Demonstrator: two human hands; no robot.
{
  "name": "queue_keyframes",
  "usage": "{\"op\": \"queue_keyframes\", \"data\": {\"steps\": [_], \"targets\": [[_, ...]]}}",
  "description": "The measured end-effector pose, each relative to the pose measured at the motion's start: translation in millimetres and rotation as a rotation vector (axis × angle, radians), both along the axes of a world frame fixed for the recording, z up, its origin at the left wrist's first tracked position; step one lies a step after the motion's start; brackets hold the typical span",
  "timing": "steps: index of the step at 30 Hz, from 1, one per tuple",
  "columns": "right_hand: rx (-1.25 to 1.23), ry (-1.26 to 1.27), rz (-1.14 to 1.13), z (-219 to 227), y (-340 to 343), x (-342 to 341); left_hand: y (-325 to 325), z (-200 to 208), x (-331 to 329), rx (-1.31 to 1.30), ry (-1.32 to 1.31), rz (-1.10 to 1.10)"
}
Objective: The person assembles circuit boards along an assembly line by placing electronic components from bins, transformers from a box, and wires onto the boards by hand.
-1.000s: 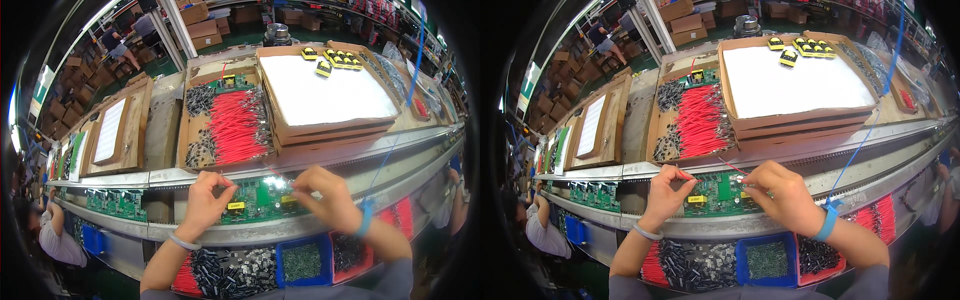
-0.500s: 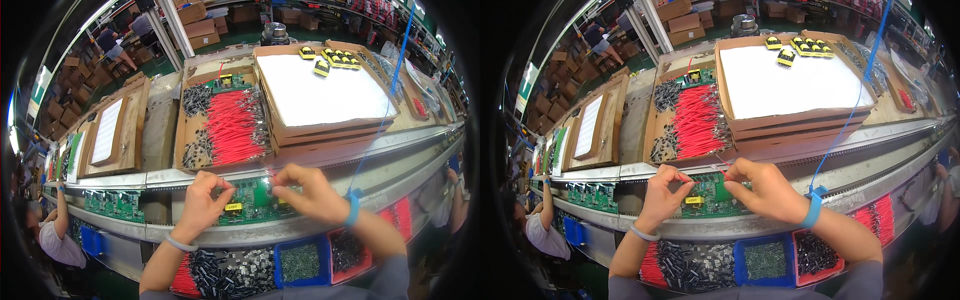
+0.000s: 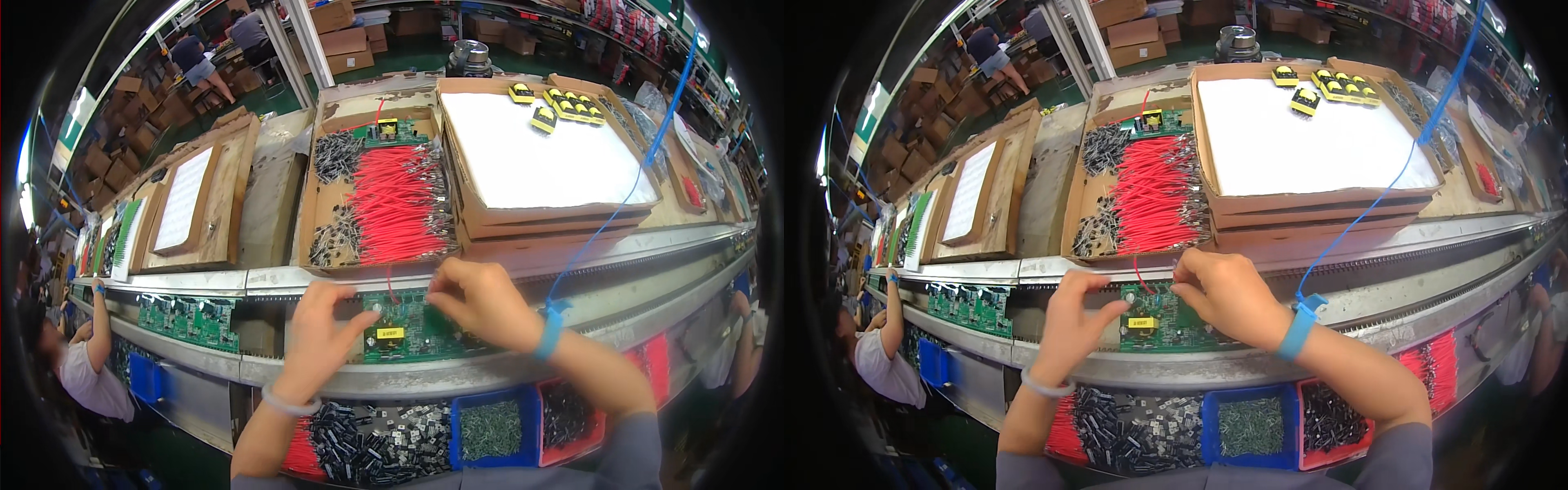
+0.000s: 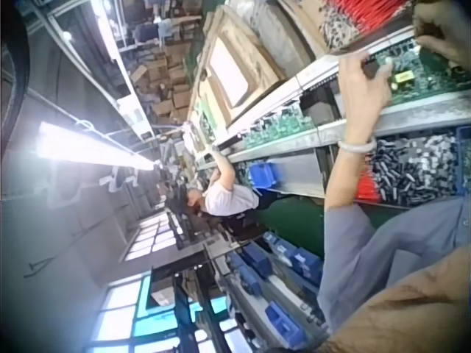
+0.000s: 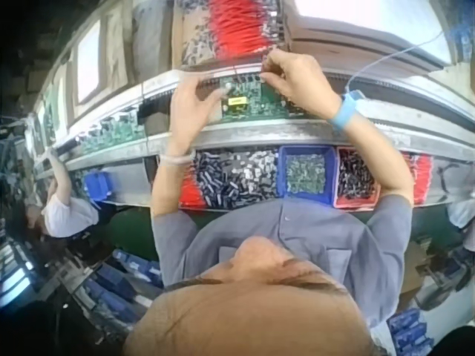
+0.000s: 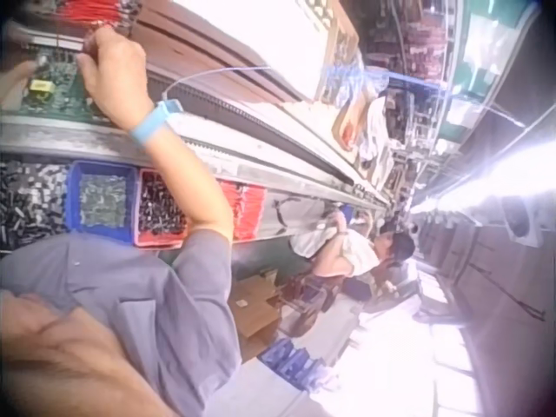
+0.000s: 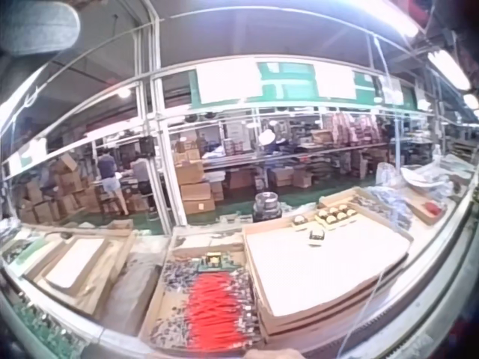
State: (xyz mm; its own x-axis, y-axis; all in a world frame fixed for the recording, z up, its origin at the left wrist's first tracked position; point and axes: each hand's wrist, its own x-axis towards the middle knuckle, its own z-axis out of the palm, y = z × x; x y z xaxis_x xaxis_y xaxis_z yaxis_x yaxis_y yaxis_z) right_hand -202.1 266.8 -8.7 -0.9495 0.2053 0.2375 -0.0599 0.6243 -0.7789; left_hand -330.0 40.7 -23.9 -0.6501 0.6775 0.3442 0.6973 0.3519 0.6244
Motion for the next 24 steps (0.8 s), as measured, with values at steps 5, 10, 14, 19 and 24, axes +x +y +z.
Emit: {"op": "queue_keyframes", "data": {"steps": [5, 10, 14, 19, 24], "targets": [[0.123, 0.048, 0.009, -9, 0, -6, -109, 34, 37, -0.36, -0.067, -0.015], [0.184, 0.039, 0.037, -17, -2, -12, -177, 37, 78, -0.645, -0.055, 0.019], [0.201, 0.056, 0.017, -24, -2, -13, -180, 30, 90, -0.641, -0.054, 0.141], [0.202, 0.063, 0.005, -26, -4, -14, -188, 27, 83, -0.598, -0.059, 0.086], [0.218, 0.018, -0.01, -19, -5, -12, -190, 30, 84, -0.614, -0.018, 0.088]]}}
